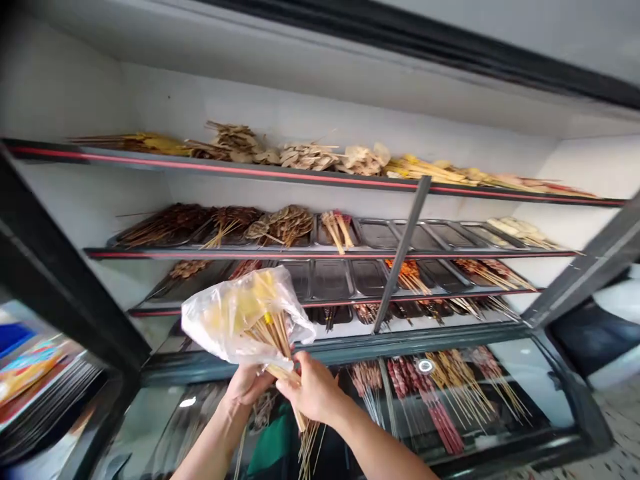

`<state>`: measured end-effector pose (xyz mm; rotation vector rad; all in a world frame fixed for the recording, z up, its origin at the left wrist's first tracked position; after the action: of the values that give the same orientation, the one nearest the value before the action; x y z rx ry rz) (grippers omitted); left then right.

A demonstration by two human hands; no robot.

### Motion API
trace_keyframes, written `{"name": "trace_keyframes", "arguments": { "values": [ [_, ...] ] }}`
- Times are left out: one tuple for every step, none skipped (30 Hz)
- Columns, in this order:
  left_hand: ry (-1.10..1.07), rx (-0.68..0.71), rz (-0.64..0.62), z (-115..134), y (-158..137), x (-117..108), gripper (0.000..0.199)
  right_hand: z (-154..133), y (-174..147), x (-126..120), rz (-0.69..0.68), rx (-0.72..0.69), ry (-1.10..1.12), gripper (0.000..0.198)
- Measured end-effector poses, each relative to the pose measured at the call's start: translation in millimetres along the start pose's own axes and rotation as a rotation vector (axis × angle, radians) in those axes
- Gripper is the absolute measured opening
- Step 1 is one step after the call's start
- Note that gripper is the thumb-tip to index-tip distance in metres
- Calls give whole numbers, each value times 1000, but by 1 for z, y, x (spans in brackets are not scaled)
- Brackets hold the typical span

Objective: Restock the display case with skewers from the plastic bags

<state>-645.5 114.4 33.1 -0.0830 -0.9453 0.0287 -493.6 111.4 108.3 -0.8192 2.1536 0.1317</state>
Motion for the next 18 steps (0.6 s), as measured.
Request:
{"name": "trace_keyframes", "arguments": {
  "values": [
    [27,-14,16,-1,0,3,26,5,2,1,-66,27,39,29],
    [60,-34,33,-1,0,6,29,9,3,2,-141,50,77,28],
    [91,-53,49,-3,1,8,31,14,4,4,-227,71,123,26],
    [115,-73,54,-4,1,10,33,19,4,6,-321,87,177,24],
    [129,-85,49,-6,3,12,34,24,4,9,-403,101,235,24],
    [137,-90,39,-9,5,15,35,29,4,10,-453,116,284,23],
    [142,-94,25,-12,7,17,36,34,3,10,-483,129,323,22],
    [142,-98,10,-16,9,20,37,37,1,9,-495,138,350,21],
    [138,-103,-2,-21,11,22,37,39,-2,7,-481,143,362,20],
    [134,-115,-13,-26,13,25,37,40,-5,4,-439,147,356,19],
    [130,-130,-28,-31,15,28,37,39,-10,0,-378,154,337,19],
    [125,-145,-50,-35,16,31,38,39,-15,-4,-315,169,305,19],
    [119,-156,-76,-40,18,34,37,38,-20,-7,-256,189,267,18],
    [116,-166,-104,-44,19,36,36,37,-24,-10,-206,211,230,18],
    [114,-174,-132,-48,19,38,34,37,-29,-12,-173,234,204,18],
    [110,-180,-158,-51,20,40,32,37,-32,-14,-156,255,193,19],
    [100,-182,-183,-54,22,41,31,37,-36,-16,-149,271,199,19],
    [81,-188,-214,-57,23,42,31,38,-39,-18,-143,282,218,18]
  ]
}}
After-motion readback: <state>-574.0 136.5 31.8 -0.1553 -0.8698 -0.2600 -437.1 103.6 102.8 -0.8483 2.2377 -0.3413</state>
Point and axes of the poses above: each hand's wrist, its own y-axis towards the middle knuckle, its own x-axis out of the palm, z = x × y, the point moved 2 cm from there along y, towards the middle knuckle, and after that the axes turned 5 degrees about -z, right-handed, at the moved point
